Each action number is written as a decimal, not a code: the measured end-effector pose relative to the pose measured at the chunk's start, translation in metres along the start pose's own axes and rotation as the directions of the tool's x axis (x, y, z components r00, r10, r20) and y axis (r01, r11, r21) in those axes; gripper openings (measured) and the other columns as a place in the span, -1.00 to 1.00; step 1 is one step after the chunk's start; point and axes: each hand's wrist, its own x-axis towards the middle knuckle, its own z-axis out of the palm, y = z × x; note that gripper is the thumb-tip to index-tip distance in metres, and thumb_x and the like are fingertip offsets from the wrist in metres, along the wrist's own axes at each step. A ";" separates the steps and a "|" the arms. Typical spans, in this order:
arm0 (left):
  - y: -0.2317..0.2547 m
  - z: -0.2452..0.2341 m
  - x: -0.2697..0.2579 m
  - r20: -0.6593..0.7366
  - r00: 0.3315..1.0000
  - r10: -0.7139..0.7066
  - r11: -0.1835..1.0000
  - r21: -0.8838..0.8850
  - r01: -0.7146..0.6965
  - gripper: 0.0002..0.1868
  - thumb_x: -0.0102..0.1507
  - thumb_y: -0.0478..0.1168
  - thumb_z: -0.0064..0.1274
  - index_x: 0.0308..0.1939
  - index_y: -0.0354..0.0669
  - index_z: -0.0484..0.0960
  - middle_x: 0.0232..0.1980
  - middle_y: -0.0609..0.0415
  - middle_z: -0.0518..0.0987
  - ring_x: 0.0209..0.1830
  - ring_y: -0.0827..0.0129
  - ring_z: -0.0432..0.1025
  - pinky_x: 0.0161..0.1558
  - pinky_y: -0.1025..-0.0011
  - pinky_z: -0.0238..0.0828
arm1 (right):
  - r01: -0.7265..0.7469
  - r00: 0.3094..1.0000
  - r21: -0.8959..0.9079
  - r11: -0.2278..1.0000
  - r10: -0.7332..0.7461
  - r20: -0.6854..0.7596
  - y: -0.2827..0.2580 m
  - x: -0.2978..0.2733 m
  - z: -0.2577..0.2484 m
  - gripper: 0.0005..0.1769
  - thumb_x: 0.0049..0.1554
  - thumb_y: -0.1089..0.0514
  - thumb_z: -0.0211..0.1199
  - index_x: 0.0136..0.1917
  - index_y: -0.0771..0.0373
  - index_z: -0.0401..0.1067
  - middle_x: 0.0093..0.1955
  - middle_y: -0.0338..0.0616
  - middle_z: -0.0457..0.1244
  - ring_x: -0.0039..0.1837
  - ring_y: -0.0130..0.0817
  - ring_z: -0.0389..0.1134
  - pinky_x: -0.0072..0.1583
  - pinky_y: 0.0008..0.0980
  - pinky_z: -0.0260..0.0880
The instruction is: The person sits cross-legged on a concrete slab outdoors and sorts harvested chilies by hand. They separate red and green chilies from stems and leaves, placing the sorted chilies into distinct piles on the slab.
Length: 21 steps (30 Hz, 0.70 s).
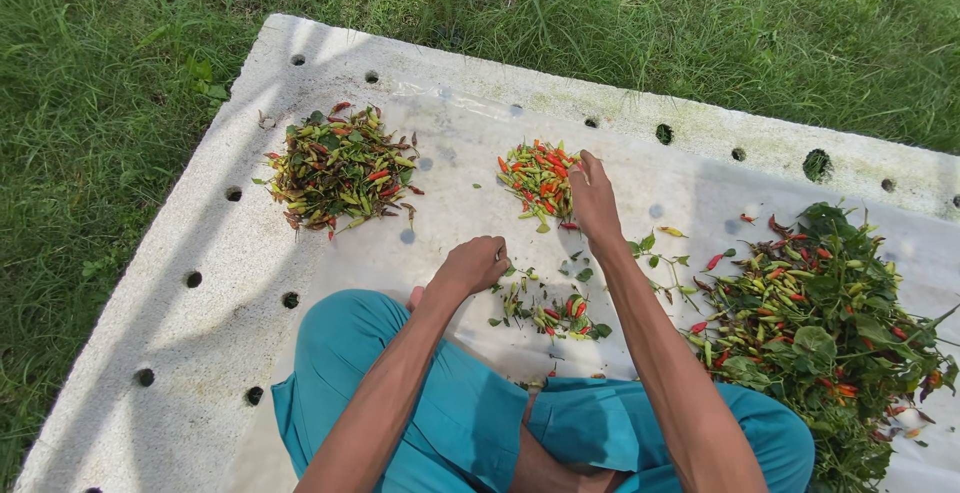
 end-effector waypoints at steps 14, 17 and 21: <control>-0.005 0.001 0.003 -0.149 0.989 0.001 1.000 0.027 0.003 -0.81 0.44 -0.10 0.00 -0.13 -0.10 0.61 -0.19 -0.13 0.64 -0.05 -0.18 0.67 0.08 -0.21 0.61 | 0.703 0.709 -0.577 0.417 -0.481 0.516 0.175 -0.085 0.057 -0.75 0.21 0.28 0.36 0.09 -0.01 0.69 0.09 -0.26 0.18 0.11 -0.10 0.32 0.00 -0.07 0.39; -0.008 0.001 0.003 -0.153 0.988 0.017 1.000 0.015 -0.014 -0.82 0.45 -0.10 0.01 -0.12 -0.11 0.60 -0.19 -0.13 0.64 -0.04 -0.19 0.67 0.08 -0.22 0.61 | 0.730 0.665 -0.625 0.276 -0.498 0.556 0.195 -0.076 0.058 -0.90 0.24 0.20 0.38 0.02 0.02 0.61 0.05 -0.27 0.13 0.06 -0.15 0.28 -0.01 -0.12 0.32; -0.012 0.011 0.013 -0.131 0.991 0.031 0.999 0.021 -0.028 -0.81 0.44 -0.08 0.00 -0.11 -0.09 0.59 -0.17 -0.13 0.65 -0.02 -0.19 0.67 0.08 -0.23 0.61 | 0.707 0.700 -0.611 0.355 -0.471 0.537 0.197 -0.077 0.047 -0.91 0.32 0.18 0.34 0.09 0.02 0.49 0.08 -0.27 0.16 0.09 -0.16 0.35 0.06 -0.12 0.41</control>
